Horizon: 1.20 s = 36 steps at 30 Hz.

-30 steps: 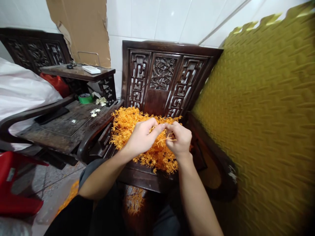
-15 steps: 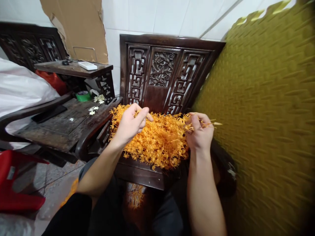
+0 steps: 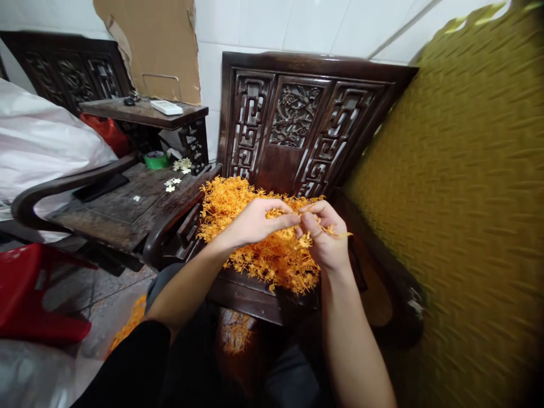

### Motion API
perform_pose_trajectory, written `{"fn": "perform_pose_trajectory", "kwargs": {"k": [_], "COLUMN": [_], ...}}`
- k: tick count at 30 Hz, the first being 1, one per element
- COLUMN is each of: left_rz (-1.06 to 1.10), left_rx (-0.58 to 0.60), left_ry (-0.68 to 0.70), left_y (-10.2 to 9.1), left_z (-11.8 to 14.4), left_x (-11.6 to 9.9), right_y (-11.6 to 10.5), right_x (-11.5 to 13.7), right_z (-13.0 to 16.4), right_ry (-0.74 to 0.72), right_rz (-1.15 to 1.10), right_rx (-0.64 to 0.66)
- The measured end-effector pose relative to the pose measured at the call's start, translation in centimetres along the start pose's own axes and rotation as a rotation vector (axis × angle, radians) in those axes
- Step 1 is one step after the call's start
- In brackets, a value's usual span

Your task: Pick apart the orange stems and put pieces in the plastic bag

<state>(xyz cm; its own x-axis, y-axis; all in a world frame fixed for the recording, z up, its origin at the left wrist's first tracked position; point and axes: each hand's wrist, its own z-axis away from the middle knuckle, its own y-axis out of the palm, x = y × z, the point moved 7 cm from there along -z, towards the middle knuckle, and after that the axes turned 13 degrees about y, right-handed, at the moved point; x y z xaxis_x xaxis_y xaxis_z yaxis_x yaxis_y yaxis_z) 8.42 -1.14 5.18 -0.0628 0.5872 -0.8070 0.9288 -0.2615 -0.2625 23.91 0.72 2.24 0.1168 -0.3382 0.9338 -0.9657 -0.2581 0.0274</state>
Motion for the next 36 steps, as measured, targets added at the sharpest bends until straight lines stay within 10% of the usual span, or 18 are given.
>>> {"fn": "perform_pose_trajectory", "kwargs": {"k": [11,18,29,36], "left_rz": [-0.247,-0.002,0.385,-0.106], "left_rx": [-0.070,-0.181,-0.198,-0.128], "left_ry": [0.061,0.015,-0.233,0.150], "left_y": [0.1,-2.2,-0.3,0.3], "left_z": [0.4,1.1,0.3,0.2], "left_x": [-1.6,-1.1,2.6,0.7], "right_y": [0.5,-7.7,-1.0,0.9], "right_x": [-0.9,-3.1,1.4,0.3], "right_z": [-0.1,-1.2,-0.6,-0.1], "right_ry": [0.057,0.112,0.127,0.225], "right_rz": [0.086,-0.113,-0.291,-0.292], "right_rx": [-0.222,-0.698,-0.224,-0.142]}}
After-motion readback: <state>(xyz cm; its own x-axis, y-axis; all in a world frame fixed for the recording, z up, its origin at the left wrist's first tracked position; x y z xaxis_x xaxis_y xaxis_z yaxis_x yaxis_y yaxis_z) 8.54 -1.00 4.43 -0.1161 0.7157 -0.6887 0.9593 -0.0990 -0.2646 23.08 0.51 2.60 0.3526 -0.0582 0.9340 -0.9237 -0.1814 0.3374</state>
